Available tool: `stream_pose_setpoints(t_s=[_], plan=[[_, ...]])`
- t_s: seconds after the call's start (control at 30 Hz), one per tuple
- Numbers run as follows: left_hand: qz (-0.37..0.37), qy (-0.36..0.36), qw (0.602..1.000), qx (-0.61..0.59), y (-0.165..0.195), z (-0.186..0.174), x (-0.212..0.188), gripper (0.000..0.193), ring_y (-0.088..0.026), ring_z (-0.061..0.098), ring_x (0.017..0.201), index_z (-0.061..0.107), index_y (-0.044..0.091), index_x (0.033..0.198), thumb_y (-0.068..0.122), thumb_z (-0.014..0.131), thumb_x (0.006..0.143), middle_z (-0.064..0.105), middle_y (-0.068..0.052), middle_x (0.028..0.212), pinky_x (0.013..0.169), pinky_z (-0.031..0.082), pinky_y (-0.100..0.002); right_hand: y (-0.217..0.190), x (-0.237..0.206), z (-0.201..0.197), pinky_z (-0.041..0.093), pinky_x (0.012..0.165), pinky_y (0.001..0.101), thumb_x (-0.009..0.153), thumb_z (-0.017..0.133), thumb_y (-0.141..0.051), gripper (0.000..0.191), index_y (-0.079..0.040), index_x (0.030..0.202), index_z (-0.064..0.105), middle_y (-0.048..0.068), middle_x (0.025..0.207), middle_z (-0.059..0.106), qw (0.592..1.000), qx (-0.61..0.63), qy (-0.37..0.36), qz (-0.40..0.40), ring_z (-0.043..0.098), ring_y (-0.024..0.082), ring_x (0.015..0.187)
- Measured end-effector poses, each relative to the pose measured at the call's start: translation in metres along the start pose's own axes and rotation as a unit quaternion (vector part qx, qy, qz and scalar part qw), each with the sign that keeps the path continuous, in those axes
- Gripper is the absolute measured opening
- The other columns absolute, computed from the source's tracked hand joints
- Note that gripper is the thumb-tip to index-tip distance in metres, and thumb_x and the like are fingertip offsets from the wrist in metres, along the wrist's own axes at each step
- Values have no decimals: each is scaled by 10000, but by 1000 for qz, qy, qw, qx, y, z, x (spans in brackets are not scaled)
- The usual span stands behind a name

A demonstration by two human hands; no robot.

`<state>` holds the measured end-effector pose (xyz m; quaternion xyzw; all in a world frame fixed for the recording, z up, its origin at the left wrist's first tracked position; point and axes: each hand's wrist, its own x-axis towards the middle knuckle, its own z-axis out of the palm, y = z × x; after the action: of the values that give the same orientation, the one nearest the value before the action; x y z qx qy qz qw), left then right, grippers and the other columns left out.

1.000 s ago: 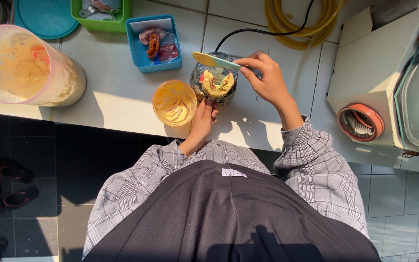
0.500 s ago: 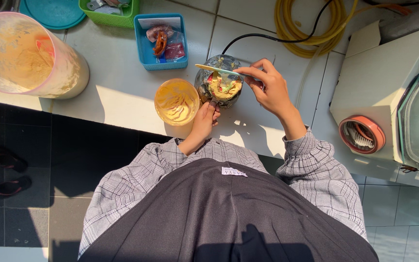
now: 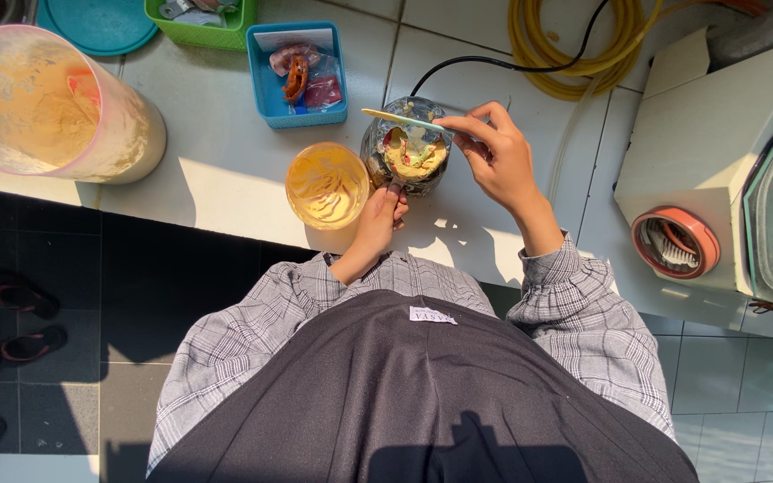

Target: The person scoops yellow investment material from a plastic bowl with a spatula and spreads it over a denture set in a plaster-like base on a jar, repeatedly scraping the bowl to gather more material and pressing it around the denture. They continue coating the denture arch with the paste by hand and spatula.

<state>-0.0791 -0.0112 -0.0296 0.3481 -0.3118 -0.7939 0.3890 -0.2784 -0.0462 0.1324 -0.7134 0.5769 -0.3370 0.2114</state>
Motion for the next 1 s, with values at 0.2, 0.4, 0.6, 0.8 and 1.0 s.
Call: stream_pose_setpoints(t_s=[0.2,0.4,0.6,0.8,1.0], plan=[[-1,4,1000,7,2,0,-1,336,-37,369,628,506,69,999,352,387,1133,422,53,719,566,344,-204,-1,4,2,546,675,268,971,700,-1,393,-267,1256,753,23,1081,612,999,-33,-17,-38,673,123,827],[1,-5,1000,-2,-2,-2,0,349,-34,369,633,506,71,997,369,389,1135,410,58,715,565,335,-201,-2,7,-1,510,616,279,939,731,-12,429,-312,1244,765,17,1061,615,996,-78,-29,-35,643,120,754],[-2,0,1000,-8,-5,-2,0,353,-36,362,622,503,79,988,385,401,1128,406,60,704,562,330,-204,-4,8,-2,500,614,287,899,746,-5,480,-327,1253,763,9,1066,617,993,-102,-26,-56,607,121,695],[-1,1,1000,8,-4,-5,-3,357,-30,338,606,500,85,983,404,417,1118,376,65,688,550,314,-198,2,7,1,519,636,286,887,708,36,507,-304,1260,755,19,1097,620,994,-86,-32,-54,683,115,763],[8,-12,1000,-10,-2,-5,-9,350,-32,290,566,492,78,975,380,411,1131,359,63,670,507,262,-207,16,10,7,556,682,284,895,655,53,502,-274,1263,753,26,1113,623,995,-70,-46,-45,747,129,882]])
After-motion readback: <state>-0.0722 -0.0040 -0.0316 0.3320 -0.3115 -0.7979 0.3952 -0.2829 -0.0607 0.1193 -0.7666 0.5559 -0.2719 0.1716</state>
